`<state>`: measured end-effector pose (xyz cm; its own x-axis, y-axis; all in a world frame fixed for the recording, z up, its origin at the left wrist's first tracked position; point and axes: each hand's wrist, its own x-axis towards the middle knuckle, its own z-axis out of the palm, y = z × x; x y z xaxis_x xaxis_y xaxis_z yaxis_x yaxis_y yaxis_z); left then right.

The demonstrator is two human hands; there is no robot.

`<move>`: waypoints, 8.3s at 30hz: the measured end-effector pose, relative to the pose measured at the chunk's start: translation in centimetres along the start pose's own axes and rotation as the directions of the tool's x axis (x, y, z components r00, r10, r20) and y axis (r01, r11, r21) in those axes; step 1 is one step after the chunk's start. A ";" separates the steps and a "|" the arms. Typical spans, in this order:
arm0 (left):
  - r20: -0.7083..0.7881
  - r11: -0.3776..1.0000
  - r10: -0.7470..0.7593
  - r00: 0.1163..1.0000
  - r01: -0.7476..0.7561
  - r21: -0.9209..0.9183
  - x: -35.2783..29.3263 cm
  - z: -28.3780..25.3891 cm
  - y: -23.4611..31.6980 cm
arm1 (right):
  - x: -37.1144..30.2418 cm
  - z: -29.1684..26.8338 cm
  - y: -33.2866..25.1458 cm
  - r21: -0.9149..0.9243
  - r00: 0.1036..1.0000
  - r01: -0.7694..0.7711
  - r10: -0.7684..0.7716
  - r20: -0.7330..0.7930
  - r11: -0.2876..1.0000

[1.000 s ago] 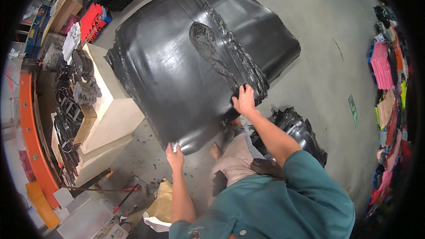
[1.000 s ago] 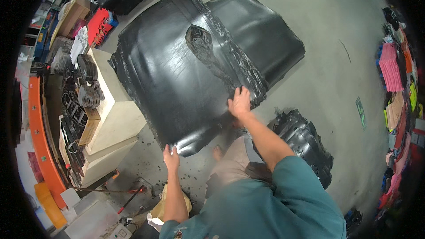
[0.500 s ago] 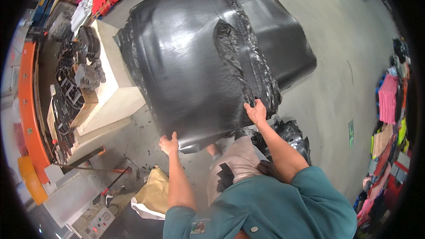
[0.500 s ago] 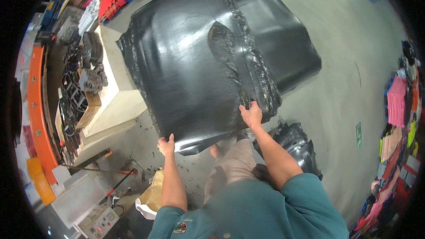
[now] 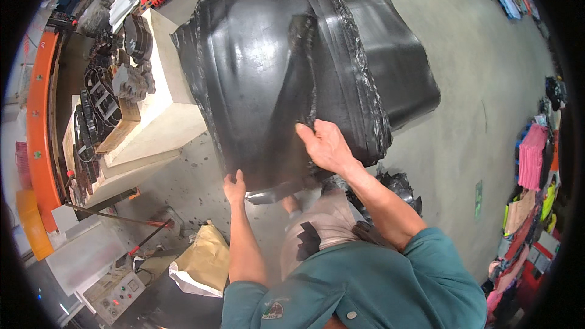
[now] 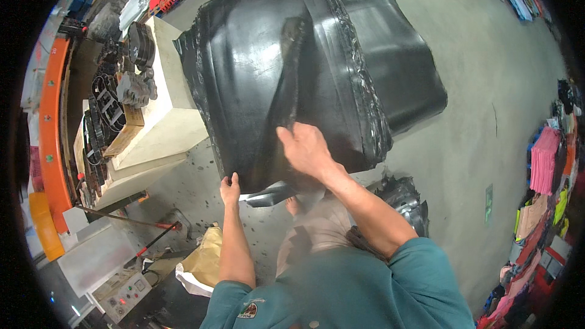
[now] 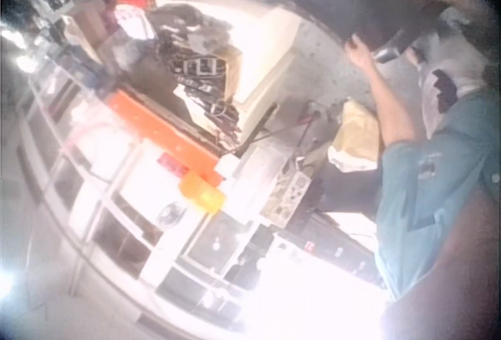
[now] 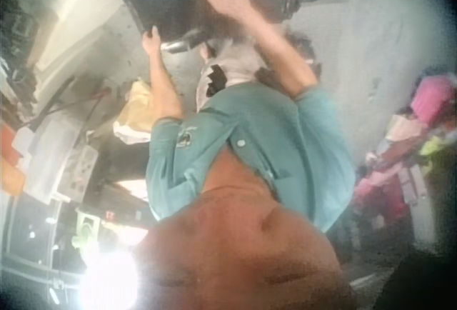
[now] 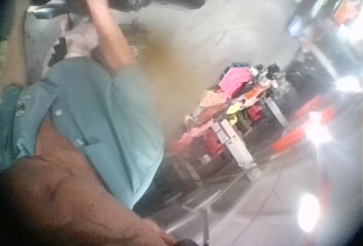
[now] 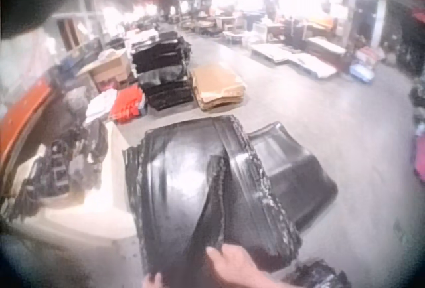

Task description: The person places a black leather sheet on a cutting machine, aligns an orange stencil, and uses the machine to cut intricate patterns. They then remove the cut pieces and repeat the process with a new sheet.

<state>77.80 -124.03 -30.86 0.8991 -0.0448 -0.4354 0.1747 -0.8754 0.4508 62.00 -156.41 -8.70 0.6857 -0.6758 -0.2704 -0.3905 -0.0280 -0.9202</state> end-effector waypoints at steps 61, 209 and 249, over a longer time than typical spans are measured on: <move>0.038 0.609 0.790 0.612 -0.791 0.063 -18.1 -19.7 15.9 | -21.3 13.1 -1.3 -0.511 0.786 0.615 -0.417 0.457 0.600; 0.024 0.368 -0.197 -0.980 -0.097 -0.925 -70.3 -18.5 -15.2 | -105.8 26.5 7.2 0.402 -0.541 -0.605 0.015 -0.841 0.688; 0.438 0.527 -0.399 -0.806 -0.592 -0.609 -91.9 -15.7 -30.1 | -114.6 53.7 4.0 0.329 -0.908 0.412 0.412 0.072 0.849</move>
<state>-3.83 -86.04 7.83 -0.9697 0.1748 -0.1705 -0.1961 -0.1419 0.9703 14.84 -39.56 3.42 -0.7392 0.6555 -0.1545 0.1533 -0.0597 -0.9864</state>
